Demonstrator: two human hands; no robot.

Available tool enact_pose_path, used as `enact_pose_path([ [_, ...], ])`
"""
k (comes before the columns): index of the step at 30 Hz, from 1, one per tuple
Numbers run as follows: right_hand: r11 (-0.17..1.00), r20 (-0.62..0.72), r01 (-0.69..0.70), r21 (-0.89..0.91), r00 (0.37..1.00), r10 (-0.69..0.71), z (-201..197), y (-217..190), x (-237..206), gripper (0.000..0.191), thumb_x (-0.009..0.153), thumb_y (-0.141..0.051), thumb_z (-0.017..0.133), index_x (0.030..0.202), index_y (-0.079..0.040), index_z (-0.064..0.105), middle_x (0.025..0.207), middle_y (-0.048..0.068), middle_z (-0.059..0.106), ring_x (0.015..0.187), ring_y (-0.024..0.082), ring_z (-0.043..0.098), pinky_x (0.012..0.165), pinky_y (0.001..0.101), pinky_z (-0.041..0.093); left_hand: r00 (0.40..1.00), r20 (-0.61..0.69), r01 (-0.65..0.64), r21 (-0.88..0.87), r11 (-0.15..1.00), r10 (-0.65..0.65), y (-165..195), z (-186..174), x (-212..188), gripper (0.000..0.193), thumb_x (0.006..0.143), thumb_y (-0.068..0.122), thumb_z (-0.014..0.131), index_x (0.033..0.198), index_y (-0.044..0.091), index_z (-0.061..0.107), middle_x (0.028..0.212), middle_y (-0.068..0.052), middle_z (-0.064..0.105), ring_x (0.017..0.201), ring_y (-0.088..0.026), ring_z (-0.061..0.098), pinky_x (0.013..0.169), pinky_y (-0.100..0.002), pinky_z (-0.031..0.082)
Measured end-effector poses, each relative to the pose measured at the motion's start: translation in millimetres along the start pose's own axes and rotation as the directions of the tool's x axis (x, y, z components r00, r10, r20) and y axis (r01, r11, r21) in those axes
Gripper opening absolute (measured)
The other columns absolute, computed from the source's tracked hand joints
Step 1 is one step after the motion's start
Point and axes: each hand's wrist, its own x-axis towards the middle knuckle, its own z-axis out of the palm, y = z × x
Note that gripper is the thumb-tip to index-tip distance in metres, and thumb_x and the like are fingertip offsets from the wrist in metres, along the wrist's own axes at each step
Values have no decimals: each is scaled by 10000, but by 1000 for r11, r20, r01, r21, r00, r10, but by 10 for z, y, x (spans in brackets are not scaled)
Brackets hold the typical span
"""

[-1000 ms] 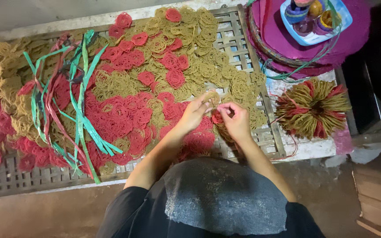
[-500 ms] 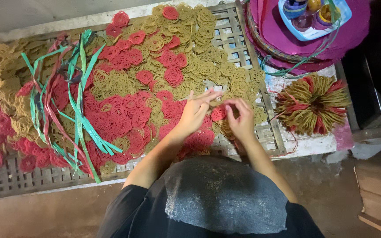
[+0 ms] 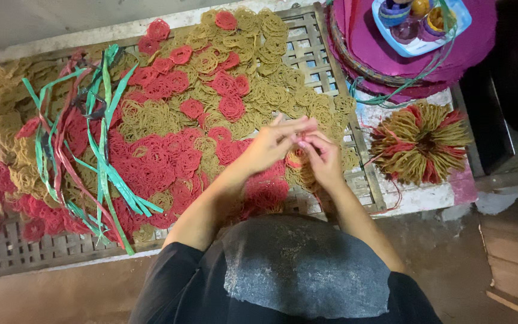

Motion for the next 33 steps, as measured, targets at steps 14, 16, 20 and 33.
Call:
enact_pose_path([
  [14,919,74,-222,326,975,209,160,227,-58,108,981,-54,682,1047,-2,750,840,13,687,763,75,611,712,223,496,853,-118,514,21,858,-508,-652,-91,-252,183,1032,237,627,1071,63,590,1164,-53,805,1105,-212,778,880,-384,619],
  [16,961,73,-207,182,978,196,203,164,-48,80,963,-81,706,986,-16,747,806,-7,703,714,56,609,665,217,487,823,-78,492,-397,775,-563,-664,-141,-259,150,1031,173,563,1137,72,592,1100,-133,780,966,-260,782,793,-395,657],
  [20,977,63,-178,117,983,171,302,-22,-30,82,978,-89,712,937,-20,726,731,-8,620,653,63,496,594,248,395,793,-52,499,-516,696,-607,-662,-105,-321,319,1046,147,518,1346,127,626,1204,-74,737,1042,-147,729,873,-301,634],
  [33,905,-108,166,-392,969,-224,408,-165,21,141,910,-124,776,845,-54,673,754,61,637,657,200,578,669,376,442,856,-97,334,-644,688,-507,-604,189,-495,403,1052,85,535,1449,64,599,1015,-12,672,846,-46,588,807,-233,603],
])
